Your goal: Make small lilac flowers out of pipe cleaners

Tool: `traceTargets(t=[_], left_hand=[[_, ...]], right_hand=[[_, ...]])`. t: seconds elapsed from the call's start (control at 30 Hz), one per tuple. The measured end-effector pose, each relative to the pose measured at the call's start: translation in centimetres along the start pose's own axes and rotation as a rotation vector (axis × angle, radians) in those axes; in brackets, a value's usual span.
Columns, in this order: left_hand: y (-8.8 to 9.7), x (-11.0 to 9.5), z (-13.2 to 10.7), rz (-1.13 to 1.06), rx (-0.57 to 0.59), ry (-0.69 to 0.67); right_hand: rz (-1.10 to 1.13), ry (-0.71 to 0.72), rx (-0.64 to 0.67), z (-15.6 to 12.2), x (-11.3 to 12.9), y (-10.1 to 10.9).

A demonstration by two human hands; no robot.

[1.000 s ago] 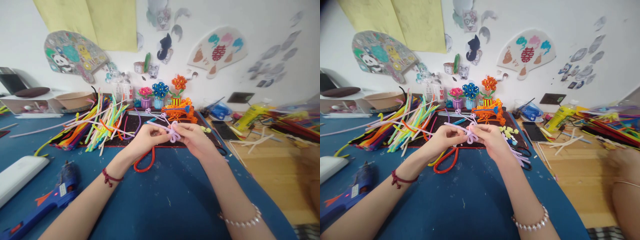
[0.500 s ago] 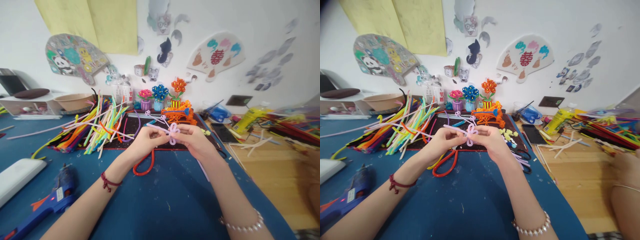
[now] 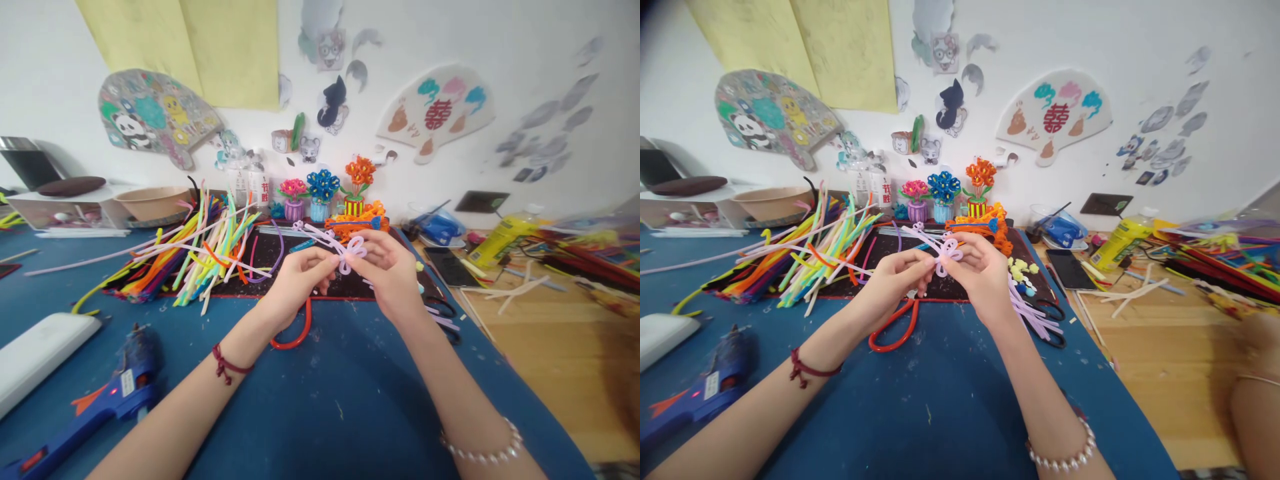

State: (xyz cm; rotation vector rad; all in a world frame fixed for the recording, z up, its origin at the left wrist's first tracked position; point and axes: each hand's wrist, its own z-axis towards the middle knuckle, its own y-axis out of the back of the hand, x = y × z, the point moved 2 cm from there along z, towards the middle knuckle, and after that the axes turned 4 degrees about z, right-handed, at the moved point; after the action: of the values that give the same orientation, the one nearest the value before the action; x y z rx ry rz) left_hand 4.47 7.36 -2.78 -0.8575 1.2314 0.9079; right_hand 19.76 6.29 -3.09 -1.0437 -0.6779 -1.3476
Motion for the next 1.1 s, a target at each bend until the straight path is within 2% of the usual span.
traceTargets(t=[0.13,0.37,0.6,0.9,1.1], left_hand=[[-0.35,0.17,-0.25,-0.134,-0.075,-0.016],[-0.72,-0.06,-0.55,-0.075,-0.192,-0.116],[-0.41,0.04,-0.42,-0.062,-0.182,-0.013],[-0.52,0.12,-0.44,-0.203,-0.114,0.067],[-0.56,0.23,-0.48,-0.114,-0.197,0.035]], right_hand=[[-0.005,0.05,0.016,-0.24,-0.18,-0.24],[-0.061,0.055,0.002,-0.24,-0.35,-0.08],[-0.075,0.027,0.062,-0.08,-0.46,0.21],[-0.119,0.035,0.066,-0.23,-0.09,-0.11],[-0.13,0.042,0.055,-0.22,-0.17,-0.14]])
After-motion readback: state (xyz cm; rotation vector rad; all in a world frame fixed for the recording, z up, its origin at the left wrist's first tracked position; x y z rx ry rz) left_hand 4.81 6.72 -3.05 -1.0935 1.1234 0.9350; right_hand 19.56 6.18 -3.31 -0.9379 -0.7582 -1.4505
